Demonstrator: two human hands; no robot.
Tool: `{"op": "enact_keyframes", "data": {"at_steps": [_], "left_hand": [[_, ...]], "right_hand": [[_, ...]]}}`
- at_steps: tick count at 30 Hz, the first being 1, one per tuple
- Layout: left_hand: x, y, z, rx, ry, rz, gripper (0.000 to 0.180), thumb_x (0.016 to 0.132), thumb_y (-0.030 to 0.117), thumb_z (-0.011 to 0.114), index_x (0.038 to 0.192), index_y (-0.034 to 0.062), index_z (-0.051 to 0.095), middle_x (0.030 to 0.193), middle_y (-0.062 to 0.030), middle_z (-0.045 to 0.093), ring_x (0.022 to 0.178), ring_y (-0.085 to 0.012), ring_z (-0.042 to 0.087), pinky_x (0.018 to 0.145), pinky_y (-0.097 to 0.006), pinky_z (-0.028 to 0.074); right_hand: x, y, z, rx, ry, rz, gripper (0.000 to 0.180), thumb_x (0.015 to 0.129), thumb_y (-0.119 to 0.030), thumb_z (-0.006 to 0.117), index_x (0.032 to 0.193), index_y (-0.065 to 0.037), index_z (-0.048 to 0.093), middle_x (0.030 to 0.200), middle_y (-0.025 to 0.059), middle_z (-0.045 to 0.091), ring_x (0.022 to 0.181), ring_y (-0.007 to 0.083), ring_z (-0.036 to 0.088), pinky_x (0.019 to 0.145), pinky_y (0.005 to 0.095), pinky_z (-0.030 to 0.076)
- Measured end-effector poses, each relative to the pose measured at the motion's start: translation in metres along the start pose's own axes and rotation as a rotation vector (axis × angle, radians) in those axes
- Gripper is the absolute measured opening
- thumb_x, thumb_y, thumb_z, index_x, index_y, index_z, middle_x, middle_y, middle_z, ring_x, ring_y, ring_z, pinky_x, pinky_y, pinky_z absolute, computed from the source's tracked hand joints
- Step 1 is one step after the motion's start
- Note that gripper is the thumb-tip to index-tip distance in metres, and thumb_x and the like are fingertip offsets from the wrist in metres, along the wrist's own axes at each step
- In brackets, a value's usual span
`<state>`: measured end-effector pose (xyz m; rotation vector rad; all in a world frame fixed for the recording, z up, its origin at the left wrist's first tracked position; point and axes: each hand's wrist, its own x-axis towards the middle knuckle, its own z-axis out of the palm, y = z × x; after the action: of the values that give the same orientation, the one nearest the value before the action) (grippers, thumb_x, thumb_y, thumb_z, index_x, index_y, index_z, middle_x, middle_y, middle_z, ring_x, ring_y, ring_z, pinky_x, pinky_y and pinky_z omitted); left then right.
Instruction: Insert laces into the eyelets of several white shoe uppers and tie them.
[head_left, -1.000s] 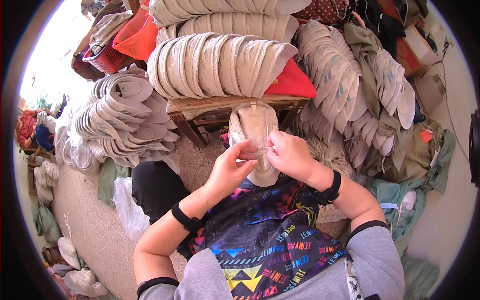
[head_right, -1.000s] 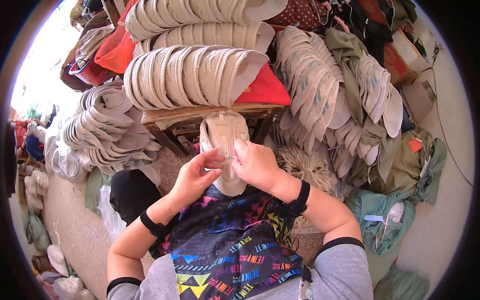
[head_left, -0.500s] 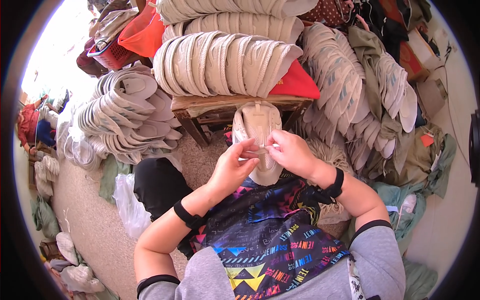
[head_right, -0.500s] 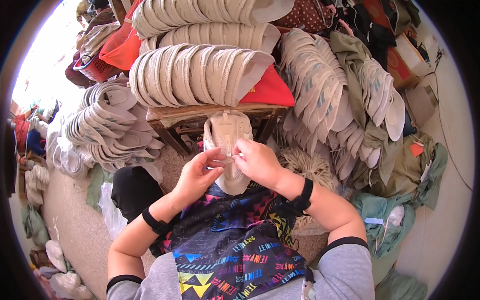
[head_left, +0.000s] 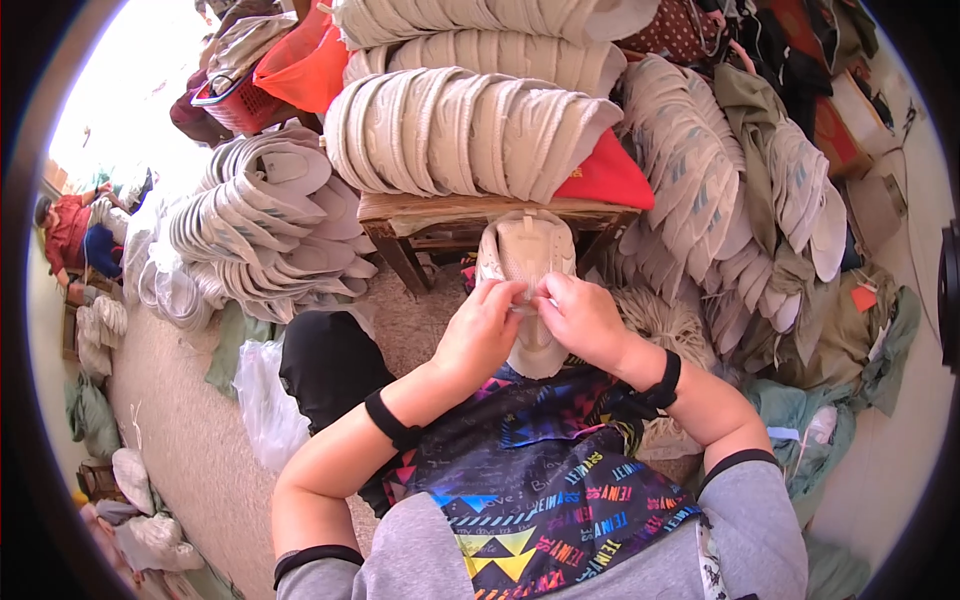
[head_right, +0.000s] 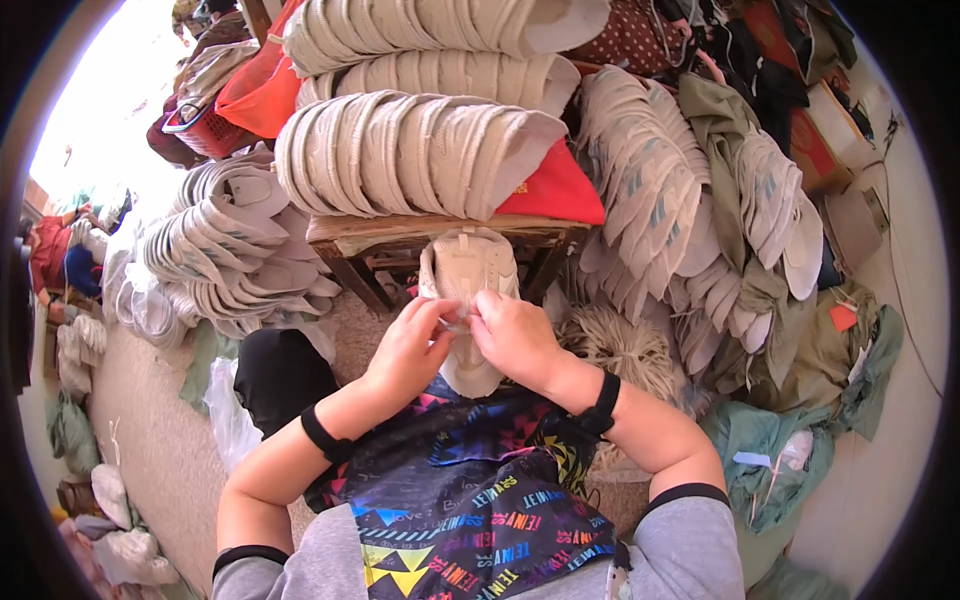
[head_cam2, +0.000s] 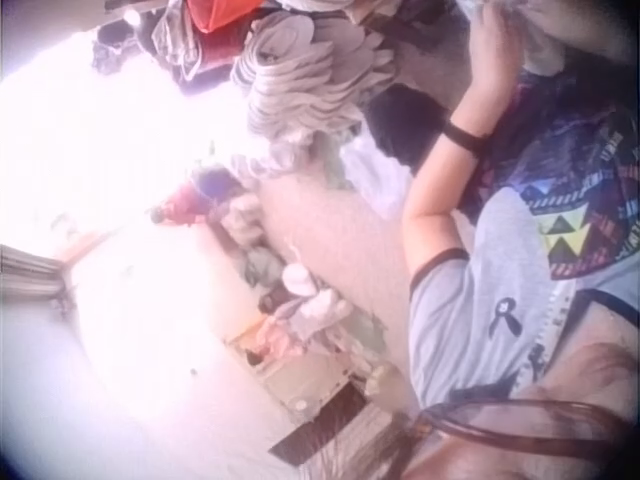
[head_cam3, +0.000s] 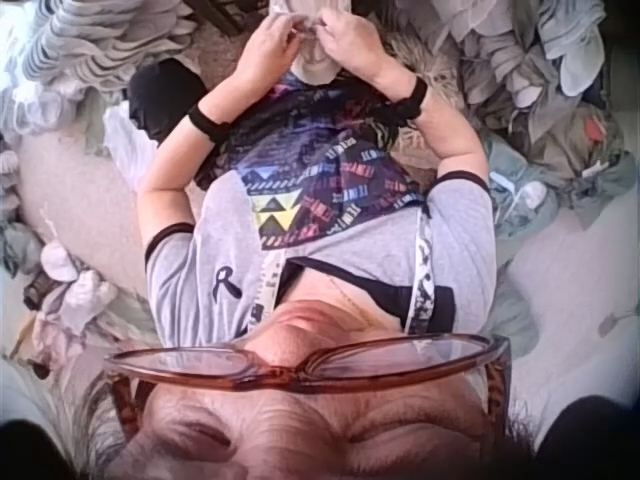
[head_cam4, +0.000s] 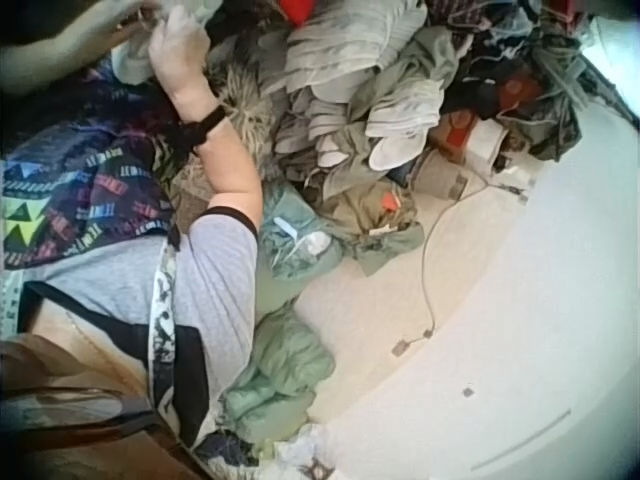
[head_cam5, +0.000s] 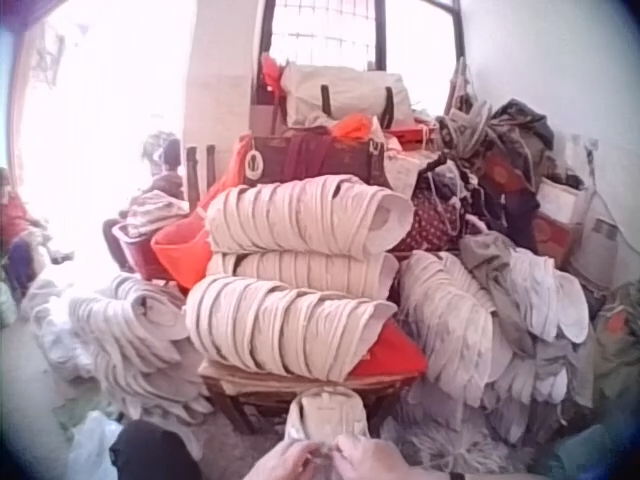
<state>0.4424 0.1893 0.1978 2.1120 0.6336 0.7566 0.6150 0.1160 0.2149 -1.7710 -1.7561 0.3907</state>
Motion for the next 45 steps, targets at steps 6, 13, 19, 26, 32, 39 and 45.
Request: {"op": "enact_keyframes", "data": {"at_steps": [6, 13, 19, 26, 32, 39, 45], "left_hand": [[0.007, -0.016, 0.015, 0.390, -0.017, 0.248, 0.017, 0.078, 0.003, 0.056, 0.095, 0.0034, 0.052, 0.089, -0.0140, 0.056, 0.081, -0.0314, 0.060, 0.070, -0.040, 0.051], [-0.004, 0.016, 0.005, 0.591, 0.015, 0.219, 0.017, 0.076, 0.004, 0.057, 0.091, 0.0006, 0.050, 0.087, -0.0158, 0.052, 0.083, -0.0332, 0.057, 0.071, -0.039, 0.049], [-0.024, 0.020, -0.064, -0.031, -0.296, -0.215, 0.011, 0.083, 0.003, 0.061, 0.093, 0.0015, 0.062, 0.090, -0.0074, 0.058, 0.077, -0.0235, 0.061, 0.068, -0.030, 0.050], [-0.085, -0.075, -0.236, -1.610, 0.579, -0.579, 0.014, 0.089, -0.001, 0.059, 0.102, 0.0053, 0.058, 0.079, 0.0014, 0.057, 0.066, -0.0063, 0.055, 0.060, -0.022, 0.047], [-0.255, -0.199, -0.394, -0.950, 1.533, -0.582, 0.018, 0.090, 0.005, 0.056, 0.103, 0.0146, 0.065, 0.068, 0.0012, 0.052, 0.053, -0.0128, 0.047, 0.053, -0.029, 0.047], [-0.276, -0.222, -0.422, -1.169, 1.977, -0.587, 0.020, 0.091, 0.007, 0.053, 0.101, 0.0191, 0.065, 0.082, -0.0037, 0.058, 0.057, -0.0170, 0.051, 0.056, -0.031, 0.049], [-0.255, -0.227, -0.386, -1.118, 1.740, -0.521, 0.023, 0.086, -0.001, 0.052, 0.105, 0.0132, 0.054, 0.092, -0.0068, 0.061, 0.053, -0.0118, 0.047, 0.043, -0.026, 0.031]], "right_hand": [[-0.009, -0.011, 0.000, -0.114, 0.078, -0.029, 0.013, 0.091, -0.019, 0.058, 0.088, -0.006, 0.059, 0.076, 0.0185, 0.063, 0.070, 0.0399, 0.062, 0.060, 0.0485, 0.049], [-0.013, -0.025, -0.025, -0.014, -0.098, 0.065, 0.019, 0.087, -0.022, 0.063, 0.092, -0.004, 0.059, 0.083, 0.0173, 0.065, 0.077, 0.0378, 0.064, 0.066, 0.0447, 0.050], [-0.016, -0.019, -0.042, 0.002, -0.156, 0.120, 0.022, 0.086, -0.021, 0.065, 0.093, -0.001, 0.059, 0.084, 0.0157, 0.065, 0.075, 0.0325, 0.064, 0.066, 0.0401, 0.050], [-0.032, 0.002, -0.046, 0.320, -0.169, 0.452, 0.017, 0.088, -0.016, 0.066, 0.090, 0.000, 0.061, 0.067, 0.0024, 0.059, 0.056, 0.0085, 0.053, 0.051, 0.0255, 0.043], [-0.050, 0.022, -0.053, 0.474, -0.240, 0.569, 0.014, 0.090, -0.015, 0.064, 0.090, -0.001, 0.063, 0.065, -0.0019, 0.057, 0.052, 0.0047, 0.051, 0.047, 0.0219, 0.041], [-0.088, 0.081, -0.078, -0.060, -0.330, 0.287, 0.015, 0.087, -0.013, 0.060, 0.085, 0.001, 0.065, 0.066, 0.0060, 0.061, 0.057, 0.0153, 0.062, 0.053, 0.0294, 0.049], [-0.127, 0.192, -0.072, 0.395, 0.114, 0.955, 0.021, 0.087, -0.006, 0.044, 0.103, 0.000, 0.057, 0.067, 0.0149, 0.062, 0.042, 0.0258, 0.057, 0.038, 0.0391, 0.046]]}}
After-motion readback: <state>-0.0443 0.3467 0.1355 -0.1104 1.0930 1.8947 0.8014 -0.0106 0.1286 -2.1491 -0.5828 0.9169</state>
